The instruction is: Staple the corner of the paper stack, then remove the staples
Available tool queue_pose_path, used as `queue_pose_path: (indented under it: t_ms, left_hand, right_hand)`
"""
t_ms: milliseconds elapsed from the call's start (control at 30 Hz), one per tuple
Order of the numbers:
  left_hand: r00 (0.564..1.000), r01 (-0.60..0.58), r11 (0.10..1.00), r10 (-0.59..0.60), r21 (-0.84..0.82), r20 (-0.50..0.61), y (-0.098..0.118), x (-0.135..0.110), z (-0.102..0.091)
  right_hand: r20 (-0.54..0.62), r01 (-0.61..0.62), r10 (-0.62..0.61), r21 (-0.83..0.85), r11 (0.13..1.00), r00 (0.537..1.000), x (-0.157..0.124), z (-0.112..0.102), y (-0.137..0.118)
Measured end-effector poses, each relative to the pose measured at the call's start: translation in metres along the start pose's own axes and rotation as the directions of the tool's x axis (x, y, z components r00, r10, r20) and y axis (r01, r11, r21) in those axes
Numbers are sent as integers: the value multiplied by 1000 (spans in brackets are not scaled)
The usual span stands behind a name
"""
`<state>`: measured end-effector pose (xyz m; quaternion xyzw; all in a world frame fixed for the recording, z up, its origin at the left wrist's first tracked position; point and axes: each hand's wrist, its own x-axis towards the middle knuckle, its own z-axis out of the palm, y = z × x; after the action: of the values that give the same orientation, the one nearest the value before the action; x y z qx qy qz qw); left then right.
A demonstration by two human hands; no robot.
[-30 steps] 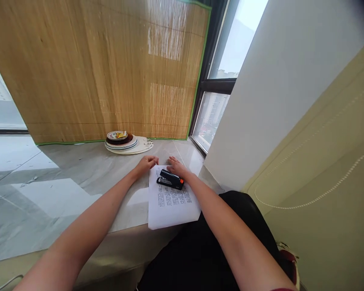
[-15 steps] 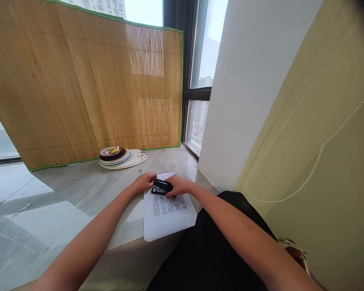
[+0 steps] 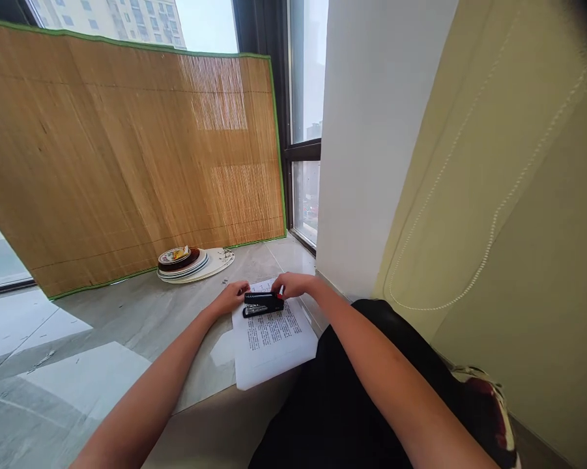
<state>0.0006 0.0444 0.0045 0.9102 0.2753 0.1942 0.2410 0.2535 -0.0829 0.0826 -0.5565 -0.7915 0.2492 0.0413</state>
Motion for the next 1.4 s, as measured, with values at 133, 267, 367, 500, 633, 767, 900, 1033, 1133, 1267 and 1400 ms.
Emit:
queue_pose_path:
  t_ms: [133,267,367,500,633,767,900,1033,1133,1267,1400]
  left_hand:
    - [994,77,972,-92,-220,-61,-1,3,-5]
    - [968,124,887,-206,-444,-142,-10,3,-7]
    - [959,122,850,-233,-513,-158,-15,4,-5]
    - [948,129,817,-267,-562,-171,-14,5,-4]
    - [953,138,827,-261,-545,-154,-8,5,-4]
    - [969,142,867,-220,-478,-111,-6,4,-5]
    - [971,142,891,-211,-432,-116,-4,1,-8]
    - [975,166,946,-199,-280,-96,0,0,-9]
    - [971,138,974,-169,-181,-169,1,2,-8]
    - [961,155,976,-185,-151,-206,-2,5,-7]
    - [968,156,975,-183,-161,-171,-6,7,-8]
  right_hand:
    - [32,-108,104,139,984,994,0,-1,-3]
    - [-2,-184,187,187,965,982,-2,-3,-8]
    - [11,-245,247,169,955,969,-2,-3,-10]
    - [-11,-271,272,69,960,962,-1,-2,-9]
    - [-74,-259,260,23,966,963,3,0,-10]
    - [-132,-268,262,-27,963,956,4,2,-14]
    - [-135,-331,325,-22,943,936,0,1,-19]
    - [-129,-362,361,19,932,924,-5,0,-22]
    - [-129,-355,353,14,935,927,-6,-1,-24]
    - [-114,-352,349,-7,936,930,-5,-1,-28]
    - [-119,-350,345,-24,936,931,-4,1,-32]
